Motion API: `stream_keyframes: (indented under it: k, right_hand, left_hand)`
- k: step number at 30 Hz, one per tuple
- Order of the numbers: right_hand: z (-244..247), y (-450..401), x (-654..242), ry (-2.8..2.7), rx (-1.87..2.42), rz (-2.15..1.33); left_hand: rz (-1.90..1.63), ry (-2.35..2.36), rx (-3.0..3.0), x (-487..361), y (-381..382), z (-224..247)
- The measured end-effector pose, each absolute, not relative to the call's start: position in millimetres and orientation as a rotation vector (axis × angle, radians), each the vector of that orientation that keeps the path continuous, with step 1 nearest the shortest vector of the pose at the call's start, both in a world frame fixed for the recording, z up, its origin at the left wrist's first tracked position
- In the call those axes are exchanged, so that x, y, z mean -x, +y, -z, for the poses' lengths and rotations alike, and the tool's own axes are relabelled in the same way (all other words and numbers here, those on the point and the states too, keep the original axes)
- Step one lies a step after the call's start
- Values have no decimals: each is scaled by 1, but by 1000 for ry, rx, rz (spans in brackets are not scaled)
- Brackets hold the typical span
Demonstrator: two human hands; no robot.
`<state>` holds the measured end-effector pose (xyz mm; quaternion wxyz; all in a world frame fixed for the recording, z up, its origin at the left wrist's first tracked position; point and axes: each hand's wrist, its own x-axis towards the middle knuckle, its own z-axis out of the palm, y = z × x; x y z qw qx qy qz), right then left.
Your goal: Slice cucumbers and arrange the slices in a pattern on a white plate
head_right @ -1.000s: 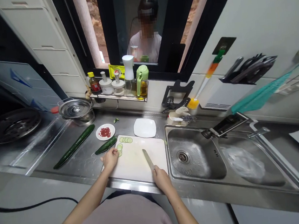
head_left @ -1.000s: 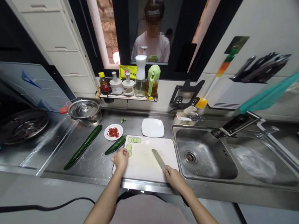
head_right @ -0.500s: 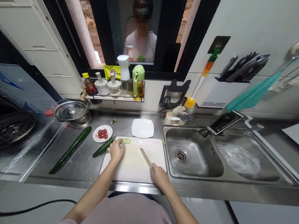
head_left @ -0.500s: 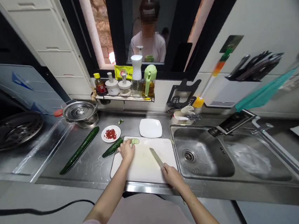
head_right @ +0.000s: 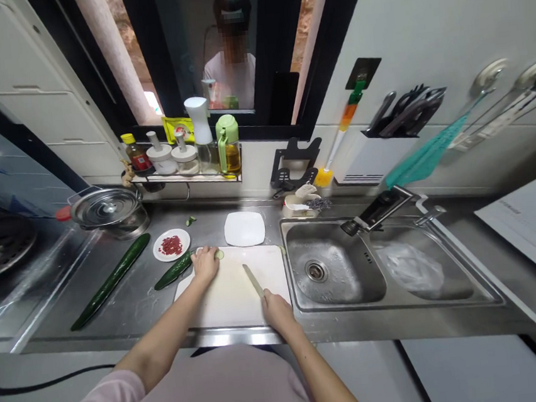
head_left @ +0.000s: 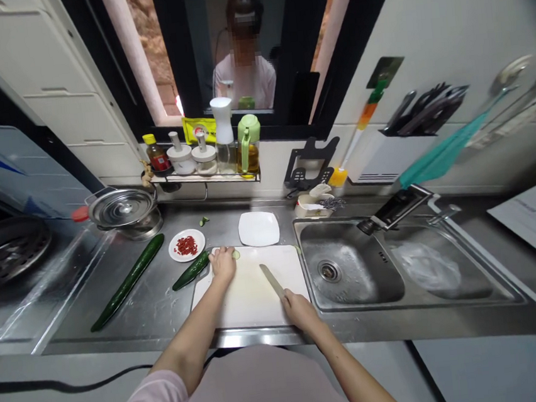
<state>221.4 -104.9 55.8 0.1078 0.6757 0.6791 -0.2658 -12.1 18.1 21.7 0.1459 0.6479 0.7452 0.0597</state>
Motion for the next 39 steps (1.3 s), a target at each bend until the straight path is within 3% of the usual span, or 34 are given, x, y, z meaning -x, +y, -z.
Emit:
stream_keyframes:
  k: [9, 18, 28, 39]
  right_hand:
    - [-50, -102, -222, 1982, -1990, 799]
    - [-60, -102, -221, 1971, -1975, 829]
    - [-76, -105, -204, 2098, -1836, 771]
    - [-72, -101, -193, 2113, -1785, 754]
  left_hand:
    - [-195, 2101, -1949, 13, 20, -28]
    - [-358, 2001, -1430, 10, 7, -24]
    - [-147, 2005, -1673, 10, -2, -13]
    - [-166, 2029, -1704, 11, -4, -8]
